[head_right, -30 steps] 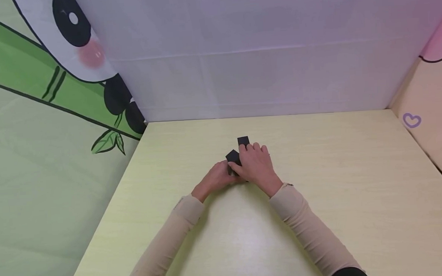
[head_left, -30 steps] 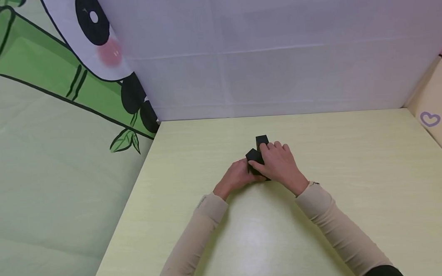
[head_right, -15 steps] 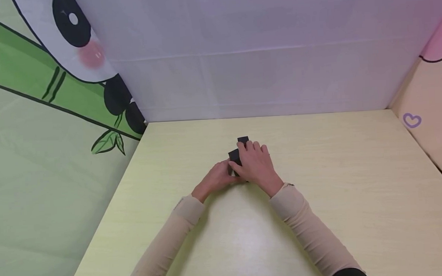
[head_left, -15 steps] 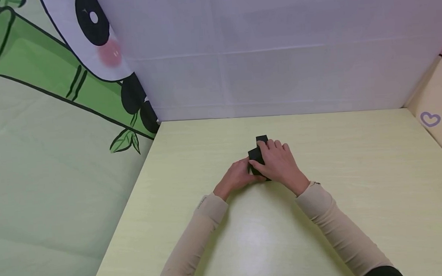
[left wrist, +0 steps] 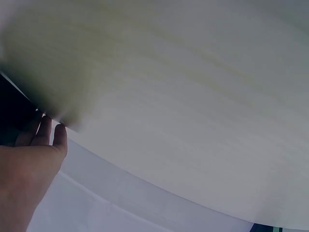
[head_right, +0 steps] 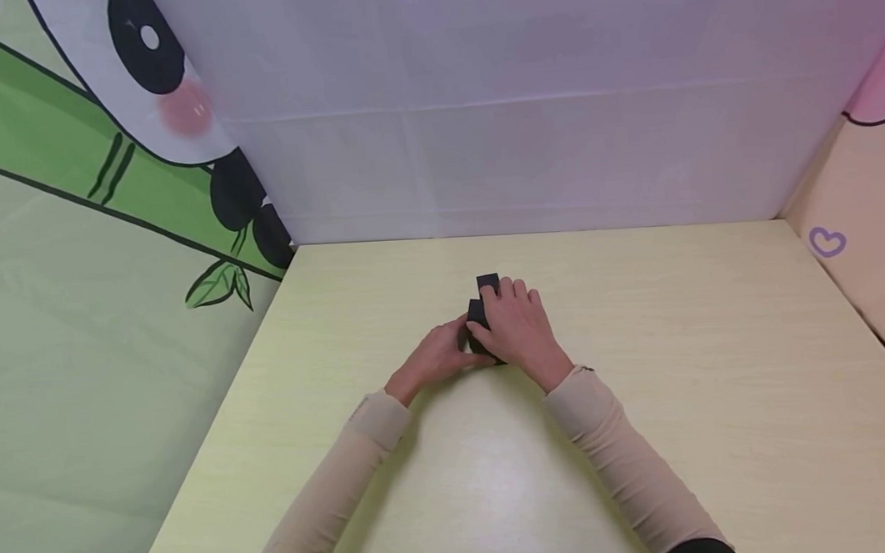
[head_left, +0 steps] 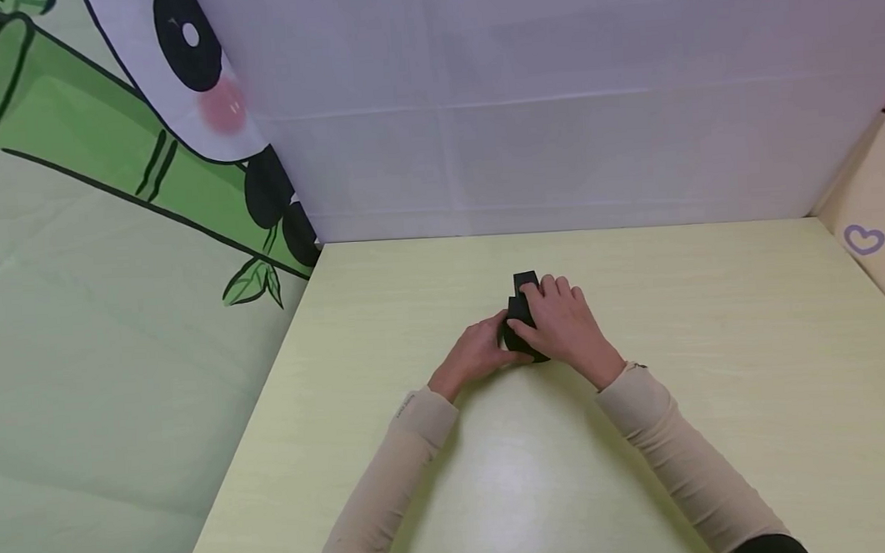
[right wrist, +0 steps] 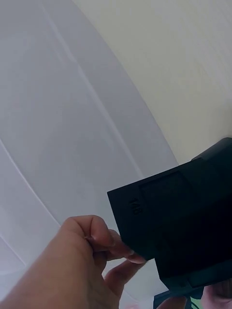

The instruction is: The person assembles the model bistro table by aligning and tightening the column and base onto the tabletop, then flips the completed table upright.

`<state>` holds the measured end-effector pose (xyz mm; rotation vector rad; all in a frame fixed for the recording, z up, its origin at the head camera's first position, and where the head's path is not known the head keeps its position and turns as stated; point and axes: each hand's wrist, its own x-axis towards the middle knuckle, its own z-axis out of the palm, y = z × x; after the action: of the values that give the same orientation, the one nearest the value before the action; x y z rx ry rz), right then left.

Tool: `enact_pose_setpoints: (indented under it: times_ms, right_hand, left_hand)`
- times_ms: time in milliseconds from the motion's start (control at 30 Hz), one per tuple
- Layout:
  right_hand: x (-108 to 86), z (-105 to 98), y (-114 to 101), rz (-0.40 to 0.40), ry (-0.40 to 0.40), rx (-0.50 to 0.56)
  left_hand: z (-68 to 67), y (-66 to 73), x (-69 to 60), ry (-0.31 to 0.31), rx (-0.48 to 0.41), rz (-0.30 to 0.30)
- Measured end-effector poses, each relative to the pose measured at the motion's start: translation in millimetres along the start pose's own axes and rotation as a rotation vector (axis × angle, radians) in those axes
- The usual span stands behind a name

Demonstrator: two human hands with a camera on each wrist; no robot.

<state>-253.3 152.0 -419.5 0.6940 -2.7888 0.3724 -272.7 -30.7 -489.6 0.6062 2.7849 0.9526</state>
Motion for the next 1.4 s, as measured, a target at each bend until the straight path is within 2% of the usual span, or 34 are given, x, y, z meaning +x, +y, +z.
enact_pose_setpoints:
  times_ms: [467, 567, 700, 800, 967, 1200, 1400]
  right_hand:
    - [-3.3, -2, 4, 0.062, -0.005, -0.018]
    - [-3.4, -3, 5, 0.076, -0.024, 0.006]
    - [-4.4, -5, 8, 0.048, -0.074, 0.056]
    - [-5.6, -6, 10, 0.028, -0.089, 0.054]
    - [-7.8, -8, 11, 0.042, -0.088, 0.055]
    - [-11.3, -12, 14, -0.027, -0.079, 0.061]
    - [-12.3, -12, 14, -0.035, -0.073, 0.045]
  left_hand:
    - [2.7, -1.1, -0.6, 0.008, -0.015, -0.002]
    - [3.0, -1.0, -0.6, 0.010, -0.016, -0.002]
    - [3.4, -1.3, 0.0, 0.007, -0.009, -0.007]
    - [3.7, -1.0, 0.3, 0.005, -0.003, -0.010]
    - [3.3, 0.1, 0.5, 0.005, -0.005, -0.013]
    - [3.9, -0.6, 1.2, 0.003, -0.004, -0.013]
    - [2.4, -0.5, 0.6, 0.001, -0.008, -0.008]
